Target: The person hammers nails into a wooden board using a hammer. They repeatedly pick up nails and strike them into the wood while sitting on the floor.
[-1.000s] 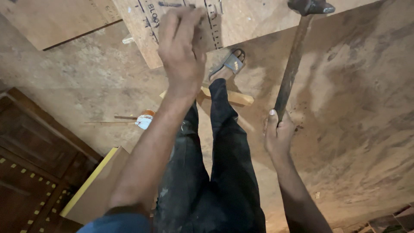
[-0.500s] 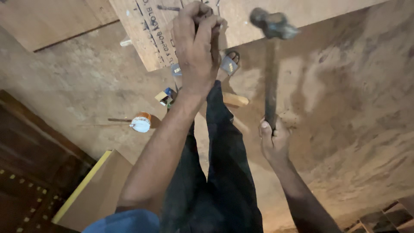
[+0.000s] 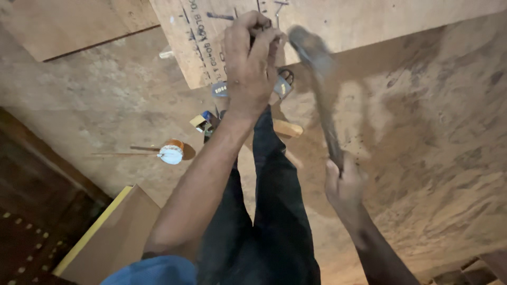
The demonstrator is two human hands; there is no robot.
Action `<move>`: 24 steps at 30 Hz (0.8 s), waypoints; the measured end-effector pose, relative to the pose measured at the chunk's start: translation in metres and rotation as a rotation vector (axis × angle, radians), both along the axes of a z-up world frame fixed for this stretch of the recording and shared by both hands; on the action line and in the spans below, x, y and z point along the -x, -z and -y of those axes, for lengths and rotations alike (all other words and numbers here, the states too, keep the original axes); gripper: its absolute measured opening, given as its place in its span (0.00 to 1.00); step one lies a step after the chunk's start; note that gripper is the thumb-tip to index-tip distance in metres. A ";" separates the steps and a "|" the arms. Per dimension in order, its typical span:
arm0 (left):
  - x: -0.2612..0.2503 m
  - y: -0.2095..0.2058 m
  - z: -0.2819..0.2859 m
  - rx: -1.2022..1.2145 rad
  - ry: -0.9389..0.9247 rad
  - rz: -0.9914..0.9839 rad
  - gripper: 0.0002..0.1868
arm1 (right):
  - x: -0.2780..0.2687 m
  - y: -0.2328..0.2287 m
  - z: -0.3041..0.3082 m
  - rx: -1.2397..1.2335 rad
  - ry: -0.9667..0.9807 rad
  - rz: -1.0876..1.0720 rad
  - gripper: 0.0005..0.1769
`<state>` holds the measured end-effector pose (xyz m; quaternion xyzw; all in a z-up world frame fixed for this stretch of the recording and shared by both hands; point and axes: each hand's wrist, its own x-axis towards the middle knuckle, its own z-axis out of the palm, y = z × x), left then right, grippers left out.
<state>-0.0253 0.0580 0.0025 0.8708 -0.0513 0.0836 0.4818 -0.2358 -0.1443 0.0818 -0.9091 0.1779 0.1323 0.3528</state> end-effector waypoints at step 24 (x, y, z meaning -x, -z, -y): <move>-0.040 0.005 -0.033 -0.249 0.199 0.186 0.22 | 0.003 0.029 -0.006 0.084 0.069 -0.211 0.11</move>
